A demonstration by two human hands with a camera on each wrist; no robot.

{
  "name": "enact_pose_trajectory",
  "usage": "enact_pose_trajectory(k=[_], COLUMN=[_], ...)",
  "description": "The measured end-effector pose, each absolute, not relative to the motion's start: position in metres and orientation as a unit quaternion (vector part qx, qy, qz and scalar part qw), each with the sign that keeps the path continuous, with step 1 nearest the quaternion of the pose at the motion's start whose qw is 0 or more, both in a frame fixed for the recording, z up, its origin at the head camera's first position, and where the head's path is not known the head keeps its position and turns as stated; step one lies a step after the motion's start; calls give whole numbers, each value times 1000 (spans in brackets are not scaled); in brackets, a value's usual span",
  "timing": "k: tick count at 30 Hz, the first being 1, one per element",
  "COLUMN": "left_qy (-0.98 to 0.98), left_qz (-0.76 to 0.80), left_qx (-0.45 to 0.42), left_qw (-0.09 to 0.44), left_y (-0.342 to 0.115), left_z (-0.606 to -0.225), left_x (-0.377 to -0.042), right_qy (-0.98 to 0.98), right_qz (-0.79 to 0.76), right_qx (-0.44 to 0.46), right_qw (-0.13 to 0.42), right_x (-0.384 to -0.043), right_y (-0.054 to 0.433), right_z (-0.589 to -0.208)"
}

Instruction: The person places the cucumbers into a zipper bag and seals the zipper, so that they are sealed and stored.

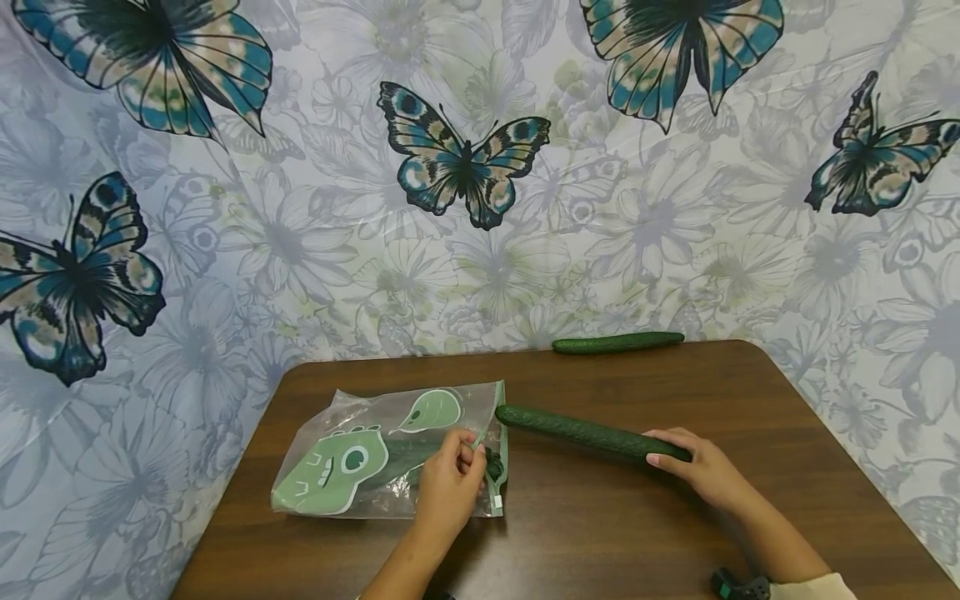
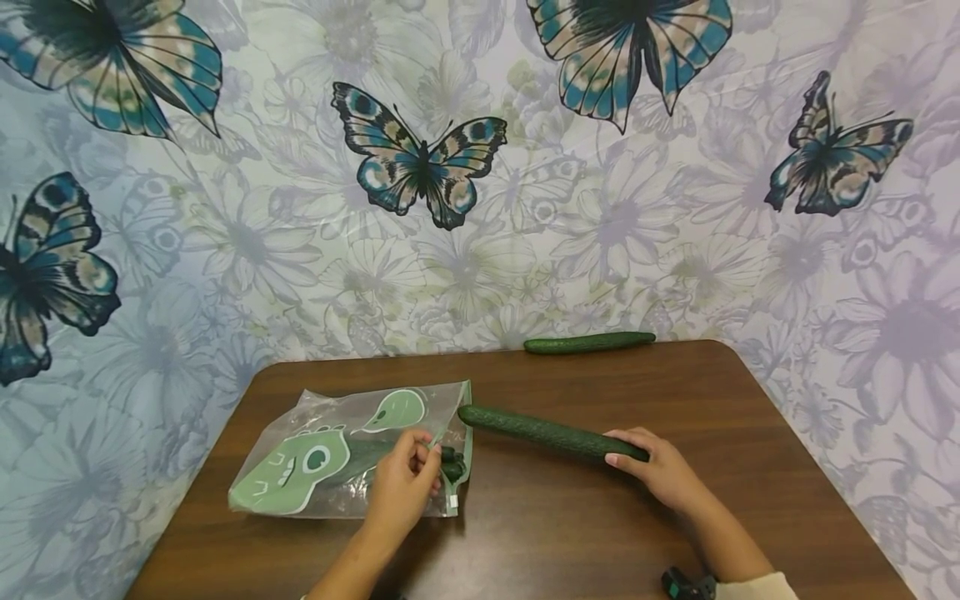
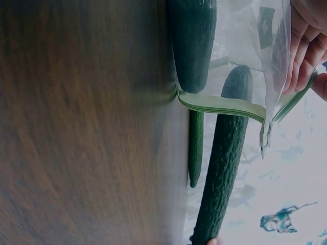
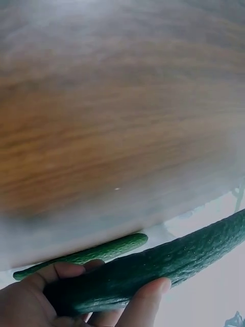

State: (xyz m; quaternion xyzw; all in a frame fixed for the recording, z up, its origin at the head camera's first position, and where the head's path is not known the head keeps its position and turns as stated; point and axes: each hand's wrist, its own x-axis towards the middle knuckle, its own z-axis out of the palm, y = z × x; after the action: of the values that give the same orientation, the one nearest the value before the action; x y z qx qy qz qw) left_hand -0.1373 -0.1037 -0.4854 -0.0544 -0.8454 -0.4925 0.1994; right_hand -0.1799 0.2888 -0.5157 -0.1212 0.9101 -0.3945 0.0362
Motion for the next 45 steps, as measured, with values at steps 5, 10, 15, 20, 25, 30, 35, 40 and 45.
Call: enact_pose_trajectory(k=[5, 10, 15, 20, 25, 30, 35, 40, 45], left_qy=[-844, -843, -842, -844, -844, -845, -847, -847, -848], left_qz=[-494, -497, -497, -495, -495, -495, -493, -494, -494], left_qx=[-54, -52, -54, -56, -59, -57, -52, -51, -50], left_qw=[200, 199, 200, 200, 198, 192, 189, 188, 185], left_y=[-104, -104, -104, -105, -105, -104, -104, -104, -104], left_z=[-486, -487, -487, -487, -486, -486, -486, -487, -487], left_x=[-138, -138, -138, -137, -137, -137, -137, -137, -137], right_qy=[906, 900, 898, 897, 894, 890, 888, 882, 879], right_qz=[-399, -409, -413, -410, -414, -420, -422, -436, -439], right_qx=[-136, -145, -148, -163, -168, -176, -177, -176, -180], right_qw=[37, 45, 43, 35, 36, 36, 36, 43, 47], right_x=[-179, -180, -184, -189, -193, -197, -201, -206, -212], right_y=[280, 271, 261, 250, 240, 230, 220, 209, 200], right_z=[-512, -511, -515, -521, -522, -521, -522, -523, -525])
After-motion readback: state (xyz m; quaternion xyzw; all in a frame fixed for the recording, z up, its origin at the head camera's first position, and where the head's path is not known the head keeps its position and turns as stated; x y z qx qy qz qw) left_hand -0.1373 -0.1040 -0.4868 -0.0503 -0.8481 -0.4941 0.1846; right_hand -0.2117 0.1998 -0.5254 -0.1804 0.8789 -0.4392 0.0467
